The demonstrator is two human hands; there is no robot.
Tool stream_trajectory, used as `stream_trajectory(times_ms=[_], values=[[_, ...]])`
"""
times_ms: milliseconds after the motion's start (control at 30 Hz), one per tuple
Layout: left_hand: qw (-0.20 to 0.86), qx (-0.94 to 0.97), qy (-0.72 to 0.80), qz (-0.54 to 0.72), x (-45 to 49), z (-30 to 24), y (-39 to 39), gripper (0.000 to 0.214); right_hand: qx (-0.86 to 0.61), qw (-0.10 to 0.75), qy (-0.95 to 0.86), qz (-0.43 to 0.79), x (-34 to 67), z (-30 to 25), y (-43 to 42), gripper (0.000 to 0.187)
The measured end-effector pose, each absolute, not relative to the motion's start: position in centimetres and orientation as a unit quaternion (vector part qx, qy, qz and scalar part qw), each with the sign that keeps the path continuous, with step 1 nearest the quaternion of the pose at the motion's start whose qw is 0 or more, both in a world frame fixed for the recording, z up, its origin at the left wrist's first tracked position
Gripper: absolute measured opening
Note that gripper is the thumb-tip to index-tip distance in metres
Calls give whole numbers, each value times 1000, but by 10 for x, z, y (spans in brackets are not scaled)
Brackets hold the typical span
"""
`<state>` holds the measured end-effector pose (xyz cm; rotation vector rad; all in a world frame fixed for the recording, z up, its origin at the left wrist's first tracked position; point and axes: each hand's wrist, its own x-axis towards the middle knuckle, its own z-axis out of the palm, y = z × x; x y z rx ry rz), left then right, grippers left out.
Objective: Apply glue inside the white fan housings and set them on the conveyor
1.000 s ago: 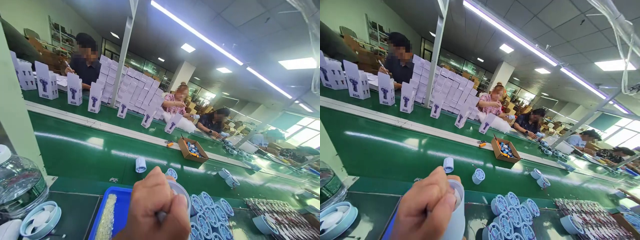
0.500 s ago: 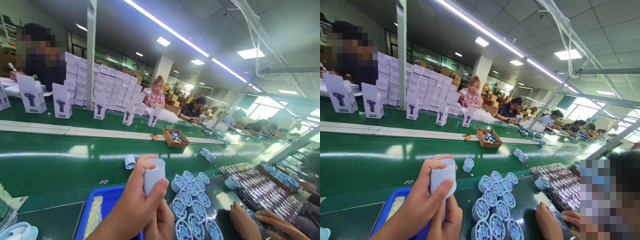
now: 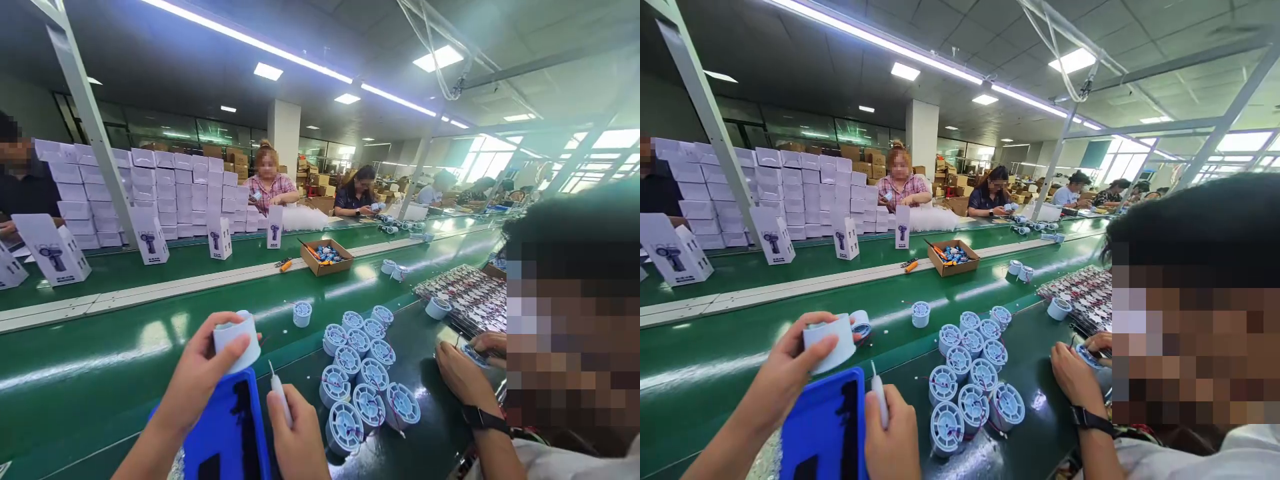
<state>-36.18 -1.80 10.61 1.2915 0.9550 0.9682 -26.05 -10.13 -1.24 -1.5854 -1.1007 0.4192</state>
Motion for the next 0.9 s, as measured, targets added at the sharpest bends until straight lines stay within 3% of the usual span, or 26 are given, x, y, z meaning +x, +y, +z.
stream_trajectory(times_ms=[100,200,367,500,667,767,900], values=[[563,563,440,416,-365,99,-7,43,-709,517,-463,123,-251,-37,-103,17],[580,546,447,407,-359,90,-7,38,-702,517,-488,53,-251,-40,-107,32],[703,464,423,333,-339,80,-32,34,-656,554,-512,8,-254,-16,-125,51],[804,379,397,231,-324,69,-55,30,-625,509,-591,-29,-246,-1,-139,61],[853,374,340,130,-320,59,-69,37,-633,455,-621,-87,-242,-3,-150,65],[748,566,336,81,-322,55,-47,41,-636,440,-620,-133,-221,-2,-167,58],[333,819,441,154,-318,38,27,29,-627,454,-620,-124,-117,10,-192,20]])
